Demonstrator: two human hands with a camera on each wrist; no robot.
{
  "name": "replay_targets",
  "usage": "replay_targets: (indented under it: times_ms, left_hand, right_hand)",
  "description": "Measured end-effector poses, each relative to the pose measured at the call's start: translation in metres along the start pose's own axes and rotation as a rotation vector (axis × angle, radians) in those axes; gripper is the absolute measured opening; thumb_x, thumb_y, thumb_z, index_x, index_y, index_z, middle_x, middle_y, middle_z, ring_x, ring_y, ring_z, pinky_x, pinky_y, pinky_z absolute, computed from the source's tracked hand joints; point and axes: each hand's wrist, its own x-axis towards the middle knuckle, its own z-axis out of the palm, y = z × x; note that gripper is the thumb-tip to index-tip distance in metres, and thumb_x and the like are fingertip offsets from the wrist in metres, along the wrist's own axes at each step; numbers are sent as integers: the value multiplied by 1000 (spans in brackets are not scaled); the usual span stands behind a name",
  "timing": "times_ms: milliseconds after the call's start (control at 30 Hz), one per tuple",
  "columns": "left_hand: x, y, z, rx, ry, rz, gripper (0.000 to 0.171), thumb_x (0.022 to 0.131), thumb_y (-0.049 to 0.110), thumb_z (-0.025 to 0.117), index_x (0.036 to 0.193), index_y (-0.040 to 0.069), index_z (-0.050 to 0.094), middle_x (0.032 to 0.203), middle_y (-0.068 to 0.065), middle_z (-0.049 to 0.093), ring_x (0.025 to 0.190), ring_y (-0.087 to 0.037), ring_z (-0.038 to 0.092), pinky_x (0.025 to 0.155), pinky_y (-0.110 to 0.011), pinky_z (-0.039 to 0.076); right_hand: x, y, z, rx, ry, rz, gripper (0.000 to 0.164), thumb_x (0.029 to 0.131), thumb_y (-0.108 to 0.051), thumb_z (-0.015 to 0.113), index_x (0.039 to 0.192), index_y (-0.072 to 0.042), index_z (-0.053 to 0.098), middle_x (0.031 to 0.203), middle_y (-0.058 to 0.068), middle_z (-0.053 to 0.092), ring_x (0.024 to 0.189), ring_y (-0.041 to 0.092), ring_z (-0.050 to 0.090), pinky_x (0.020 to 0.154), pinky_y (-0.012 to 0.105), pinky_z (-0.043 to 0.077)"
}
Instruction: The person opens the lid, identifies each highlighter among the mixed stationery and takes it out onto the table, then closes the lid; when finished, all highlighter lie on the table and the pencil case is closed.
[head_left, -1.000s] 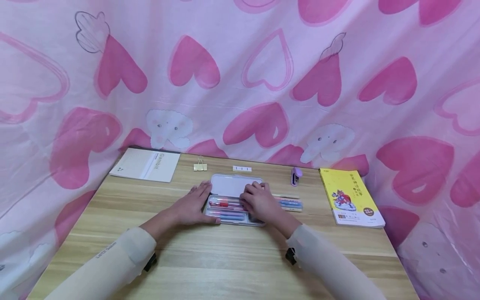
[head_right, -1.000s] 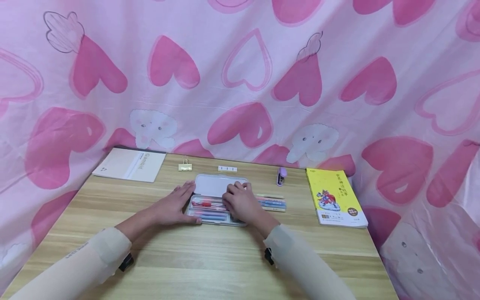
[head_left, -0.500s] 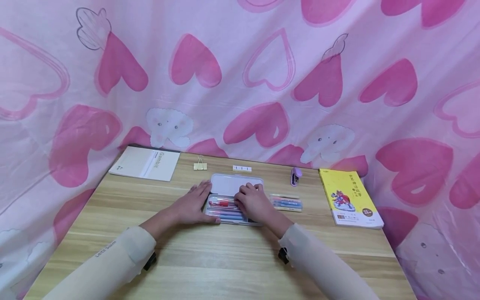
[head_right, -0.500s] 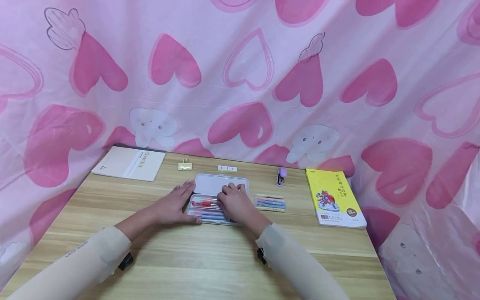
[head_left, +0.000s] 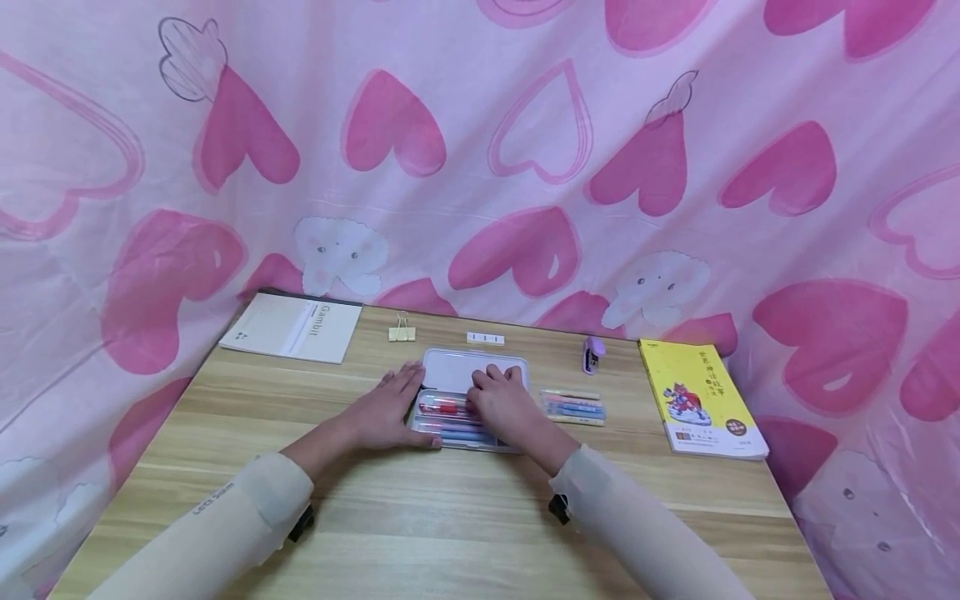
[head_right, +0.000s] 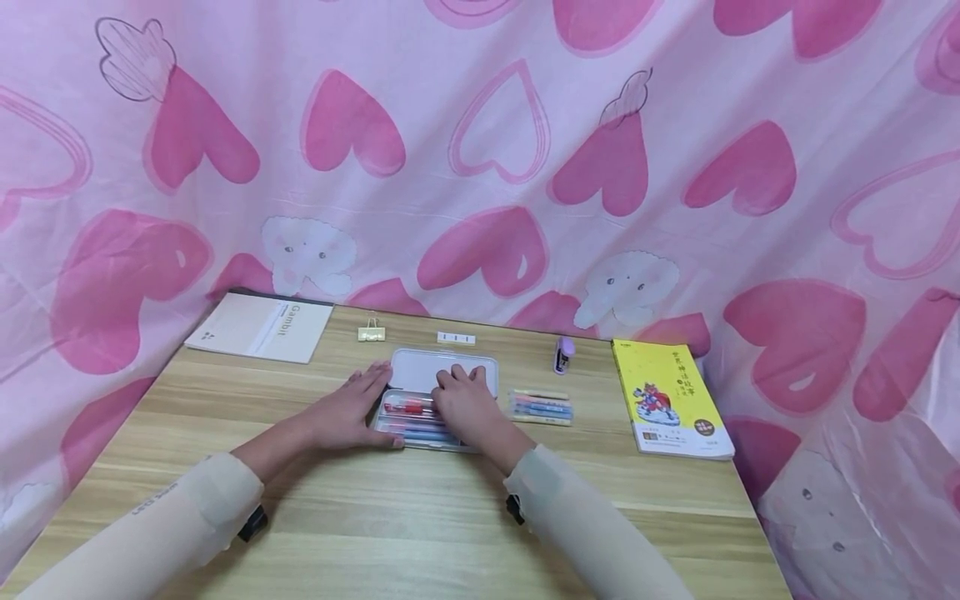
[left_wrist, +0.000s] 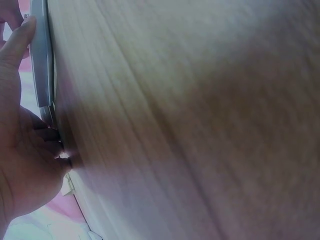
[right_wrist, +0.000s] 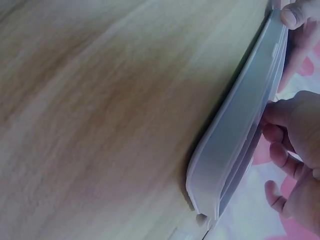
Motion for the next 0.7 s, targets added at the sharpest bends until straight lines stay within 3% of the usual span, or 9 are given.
replay_targets:
  times_ms: [300,700]
  left_hand:
    - [1,0,1,3,-10,-9,138,85,83,77,176,1,14,187,-16,10,175,-36,7,143,-57,10]
    - [3,0,1,3,-11,-8,139,85,82,77,176,0,13,187,-17,11,175,-38,8,143,-58,11]
  right_hand:
    - [-4,10,0,-55,120,-85,23,108,-39,72,113,-21,86,107,-3,69,106,21,58,101,48,51]
    - [-31,39,8,-136,311,-179,21,104,-33,77,105,-13,81,105,2,66,102,26,55,99,51,51]
